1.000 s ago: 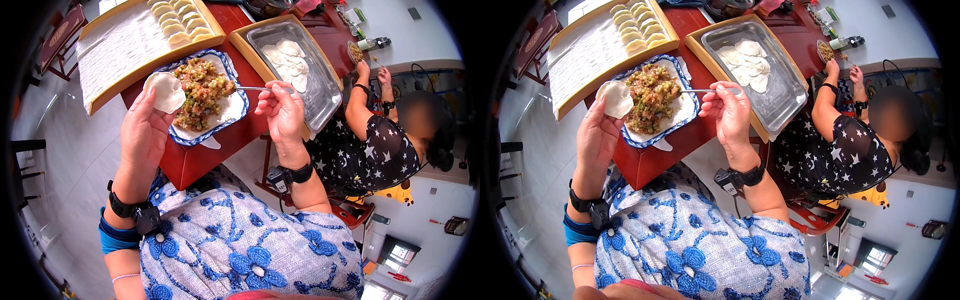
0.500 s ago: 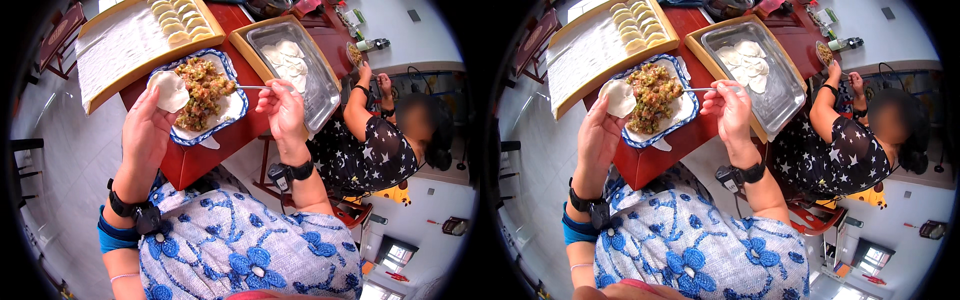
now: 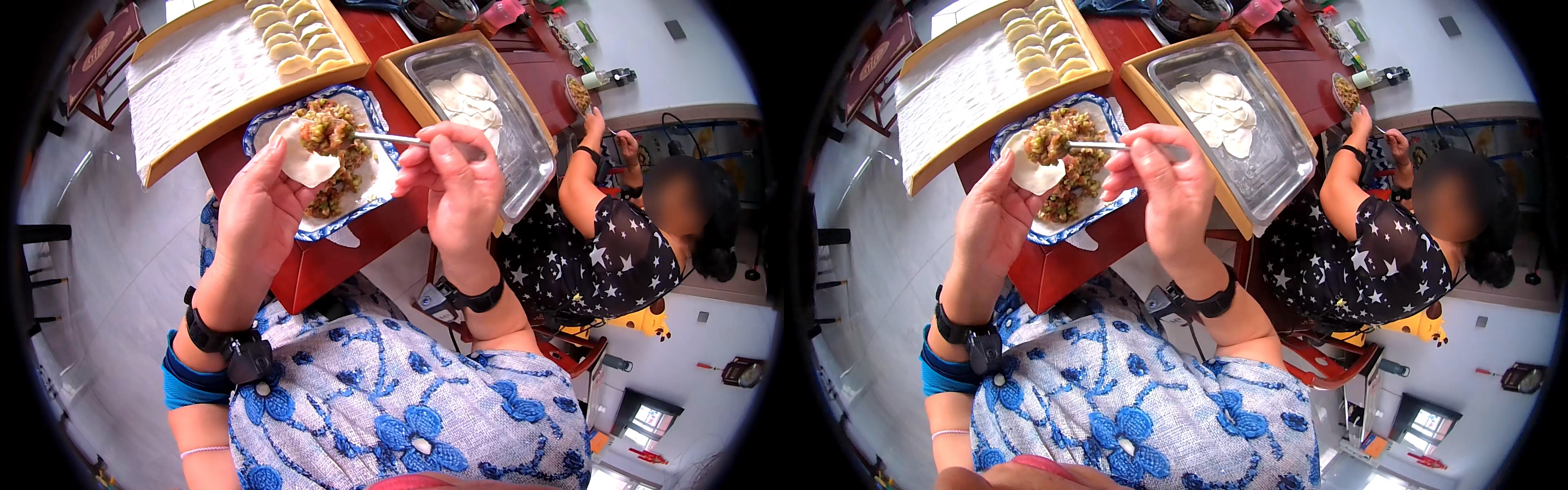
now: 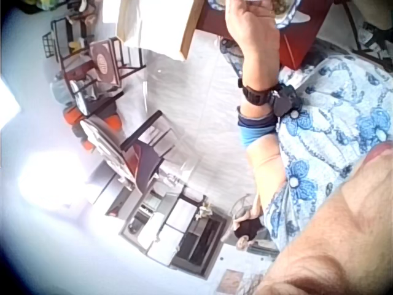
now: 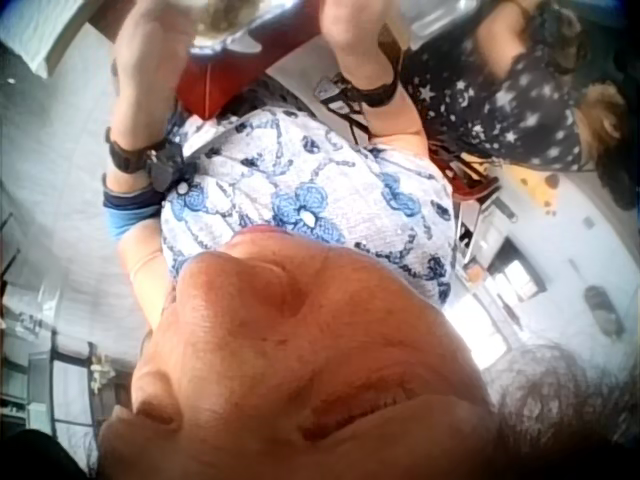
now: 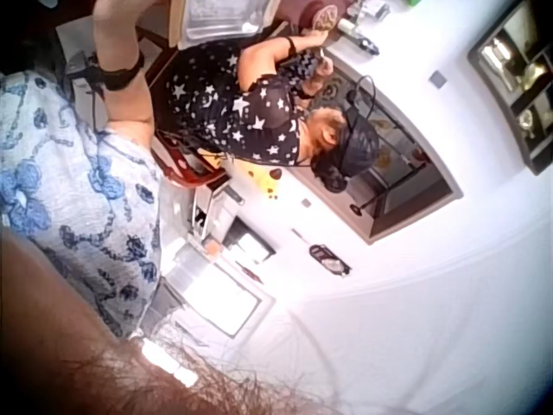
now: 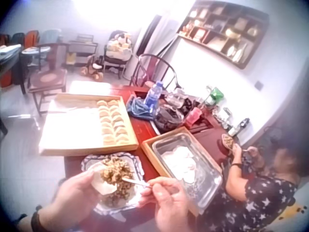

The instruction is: The person fills dumpling wrappers with a meat and vegetable mixture using a spoon and folds them into crescents, placing the finished dumplings onto a tray.

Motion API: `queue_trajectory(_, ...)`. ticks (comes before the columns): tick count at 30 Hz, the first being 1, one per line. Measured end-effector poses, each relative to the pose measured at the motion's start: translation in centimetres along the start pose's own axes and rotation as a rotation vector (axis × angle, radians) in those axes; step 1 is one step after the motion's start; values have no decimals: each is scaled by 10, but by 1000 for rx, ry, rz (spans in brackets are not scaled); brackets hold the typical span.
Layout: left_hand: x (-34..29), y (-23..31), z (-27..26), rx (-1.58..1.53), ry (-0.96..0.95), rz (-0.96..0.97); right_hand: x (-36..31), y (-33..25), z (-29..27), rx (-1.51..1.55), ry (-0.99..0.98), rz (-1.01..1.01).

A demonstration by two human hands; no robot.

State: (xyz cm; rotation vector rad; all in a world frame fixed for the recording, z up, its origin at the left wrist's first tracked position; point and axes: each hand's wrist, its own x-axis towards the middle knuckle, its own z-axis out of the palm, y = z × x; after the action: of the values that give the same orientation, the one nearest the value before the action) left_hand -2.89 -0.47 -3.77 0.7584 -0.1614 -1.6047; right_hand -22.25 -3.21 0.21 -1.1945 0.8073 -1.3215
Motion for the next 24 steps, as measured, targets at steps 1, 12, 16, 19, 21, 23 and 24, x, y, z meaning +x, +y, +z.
queue_trajectory(1, -3, 0, 6, 0, 11, -1, -3, 3, 3, -124, -34, -95)
queue_trajectory(12, -2, -2, 2, -101, -13, -22, -23, 37, 7, -1012, -555, -998)
queue_trajectory(16, -3, -1, 4, -104, 30, -26, -20, 32, 0, -913, -468, -938)
queue_trajectory(19, -7, 3, 7, -73, 42, -11, -18, 26, -2, -834, -432, -892)
queue_trajectory(21, -6, 3, 6, -68, 17, -12, -15, 28, -4, -838, -431, -898)
queue_trajectory(23, -3, 2, 0, -82, -27, -27, -13, 24, -4, -891, -516, -902)
queue_trajectory(24, -3, 1, 0, -85, -26, -30, -13, 22, -3, -917, -561, -903)
